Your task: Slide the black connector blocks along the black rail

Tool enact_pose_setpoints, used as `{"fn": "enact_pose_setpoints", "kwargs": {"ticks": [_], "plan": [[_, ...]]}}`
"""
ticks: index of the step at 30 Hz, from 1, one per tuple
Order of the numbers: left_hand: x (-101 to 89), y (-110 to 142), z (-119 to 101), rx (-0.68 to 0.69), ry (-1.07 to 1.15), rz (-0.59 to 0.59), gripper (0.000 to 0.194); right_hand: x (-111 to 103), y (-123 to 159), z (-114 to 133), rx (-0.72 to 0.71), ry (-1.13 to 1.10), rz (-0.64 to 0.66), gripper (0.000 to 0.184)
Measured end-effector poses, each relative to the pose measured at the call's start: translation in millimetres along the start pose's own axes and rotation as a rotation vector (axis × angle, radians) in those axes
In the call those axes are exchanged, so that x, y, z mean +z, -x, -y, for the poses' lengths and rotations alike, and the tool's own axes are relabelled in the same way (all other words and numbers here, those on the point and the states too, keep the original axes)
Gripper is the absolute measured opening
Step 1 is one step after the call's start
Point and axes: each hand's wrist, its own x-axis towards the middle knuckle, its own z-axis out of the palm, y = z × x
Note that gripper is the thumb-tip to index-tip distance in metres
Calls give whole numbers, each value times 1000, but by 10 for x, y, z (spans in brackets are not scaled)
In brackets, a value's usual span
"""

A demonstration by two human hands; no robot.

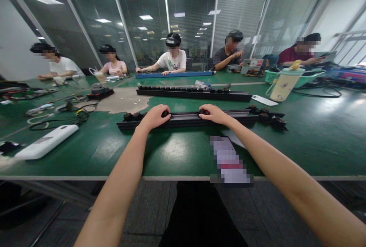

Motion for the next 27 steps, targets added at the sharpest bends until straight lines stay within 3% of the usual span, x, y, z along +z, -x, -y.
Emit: {"fn": "enact_pose_setpoints", "kwargs": {"ticks": [15,27], "plan": [[3,-8,2,-7,7,1,15,17,-7,-16,7,24,8,23],[4,-1,5,-1,3,6,16,26,5,52,18,167,12,24]]}}
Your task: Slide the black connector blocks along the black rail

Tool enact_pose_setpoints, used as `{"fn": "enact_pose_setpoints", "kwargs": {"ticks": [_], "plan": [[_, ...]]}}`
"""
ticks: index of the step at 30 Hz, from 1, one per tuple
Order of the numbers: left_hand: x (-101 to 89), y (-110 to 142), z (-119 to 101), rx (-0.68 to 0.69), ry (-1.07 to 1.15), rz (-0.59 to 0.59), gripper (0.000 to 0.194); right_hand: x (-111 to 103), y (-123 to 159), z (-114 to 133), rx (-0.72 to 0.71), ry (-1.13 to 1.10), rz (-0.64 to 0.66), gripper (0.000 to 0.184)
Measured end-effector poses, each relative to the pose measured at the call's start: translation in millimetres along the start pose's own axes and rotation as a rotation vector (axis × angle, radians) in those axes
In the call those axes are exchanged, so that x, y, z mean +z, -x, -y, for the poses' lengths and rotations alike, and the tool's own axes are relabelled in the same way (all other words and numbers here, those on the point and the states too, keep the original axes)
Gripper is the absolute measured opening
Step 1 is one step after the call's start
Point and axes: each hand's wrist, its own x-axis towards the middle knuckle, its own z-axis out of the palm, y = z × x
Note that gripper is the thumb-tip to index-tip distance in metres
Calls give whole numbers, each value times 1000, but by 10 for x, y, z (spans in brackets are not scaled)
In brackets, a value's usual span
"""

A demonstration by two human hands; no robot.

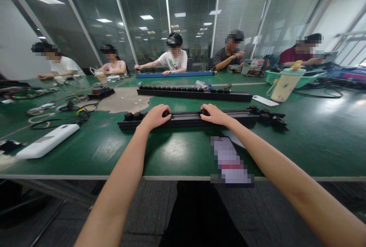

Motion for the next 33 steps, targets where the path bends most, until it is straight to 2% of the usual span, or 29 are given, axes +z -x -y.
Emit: {"fn": "enact_pose_setpoints", "kwargs": {"ticks": [8,16,33], "plan": [[2,-2,5,-4,-1,3,16,-4,-49,88,112,36,33,25],[-3,-3,-5,-1,20,-3,15,4,-13,-2,75,-59,6,23],[-6,1,-7,-3,15,-2,15,18,-15,-25,62,-59,10,20]]}}
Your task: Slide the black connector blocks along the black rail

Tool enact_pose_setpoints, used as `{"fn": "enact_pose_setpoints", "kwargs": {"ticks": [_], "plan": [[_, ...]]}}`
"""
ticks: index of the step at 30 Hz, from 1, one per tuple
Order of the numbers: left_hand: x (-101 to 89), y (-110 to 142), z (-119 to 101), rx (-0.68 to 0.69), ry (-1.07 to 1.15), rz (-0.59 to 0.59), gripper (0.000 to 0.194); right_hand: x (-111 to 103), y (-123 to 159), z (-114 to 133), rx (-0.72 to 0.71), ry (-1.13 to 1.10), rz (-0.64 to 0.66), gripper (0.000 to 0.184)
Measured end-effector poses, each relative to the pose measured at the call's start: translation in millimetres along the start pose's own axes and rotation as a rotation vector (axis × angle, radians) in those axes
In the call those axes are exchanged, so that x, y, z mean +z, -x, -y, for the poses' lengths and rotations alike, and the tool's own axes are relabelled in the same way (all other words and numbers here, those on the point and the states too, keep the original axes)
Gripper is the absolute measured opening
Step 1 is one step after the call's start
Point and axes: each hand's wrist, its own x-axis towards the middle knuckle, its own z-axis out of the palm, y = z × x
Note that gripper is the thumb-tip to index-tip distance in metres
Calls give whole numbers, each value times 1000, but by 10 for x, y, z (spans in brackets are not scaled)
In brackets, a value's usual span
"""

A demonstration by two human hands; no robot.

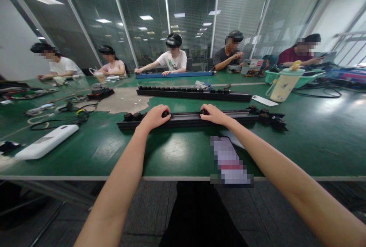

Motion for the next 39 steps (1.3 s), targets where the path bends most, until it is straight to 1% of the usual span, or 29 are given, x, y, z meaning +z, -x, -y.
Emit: {"fn": "enact_pose_setpoints", "kwargs": {"ticks": [10,18,25,39], "plan": [[-12,0,-8,-12,-7,11,17,-16,4,11,2,3,0,19],[-13,4,-10,1,-3,0,15,-155,27,38,-29,-42,70,24],[-19,6,-26,-9,6,4,16,-85,46,1,14,-103,-10,26],[-22,2,-18,-2,6,3,15,-65,53,-28,7,-97,-33,24]]}}
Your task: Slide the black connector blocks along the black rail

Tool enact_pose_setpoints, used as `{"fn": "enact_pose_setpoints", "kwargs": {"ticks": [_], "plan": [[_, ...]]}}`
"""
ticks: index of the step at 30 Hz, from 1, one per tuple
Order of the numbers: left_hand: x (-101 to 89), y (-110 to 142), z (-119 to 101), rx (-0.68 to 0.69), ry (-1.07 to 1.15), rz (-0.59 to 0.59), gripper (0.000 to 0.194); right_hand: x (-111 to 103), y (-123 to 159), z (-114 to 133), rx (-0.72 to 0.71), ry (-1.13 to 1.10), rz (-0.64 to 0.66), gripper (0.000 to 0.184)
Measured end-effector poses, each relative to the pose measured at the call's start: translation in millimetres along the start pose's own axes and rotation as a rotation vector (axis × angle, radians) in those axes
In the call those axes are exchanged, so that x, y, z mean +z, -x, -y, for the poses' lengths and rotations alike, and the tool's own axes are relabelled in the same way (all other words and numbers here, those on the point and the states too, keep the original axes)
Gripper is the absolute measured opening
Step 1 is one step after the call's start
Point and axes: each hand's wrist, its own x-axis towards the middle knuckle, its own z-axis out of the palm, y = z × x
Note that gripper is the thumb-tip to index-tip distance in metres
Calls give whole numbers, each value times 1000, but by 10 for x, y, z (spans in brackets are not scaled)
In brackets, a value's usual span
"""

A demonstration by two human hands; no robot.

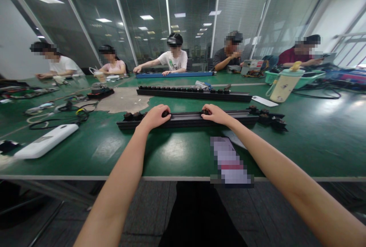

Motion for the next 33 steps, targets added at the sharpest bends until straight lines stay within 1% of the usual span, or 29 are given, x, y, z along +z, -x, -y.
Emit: {"fn": "enact_pose_setpoints", "kwargs": {"ticks": [5,8,15,21,33], "plan": [[1,3,0,2,8,-4,15,7,0,8,-3,19,-7,22],[7,2,6,3,6,-6,15,-27,0,30,3,22,3,24],[9,2,5,6,3,-5,15,-169,20,20,29,-4,78,40],[6,7,2,1,-8,-6,14,-115,56,-3,12,44,24,34],[2,4,-3,5,12,-7,14,-87,58,-20,26,81,30,32]]}}
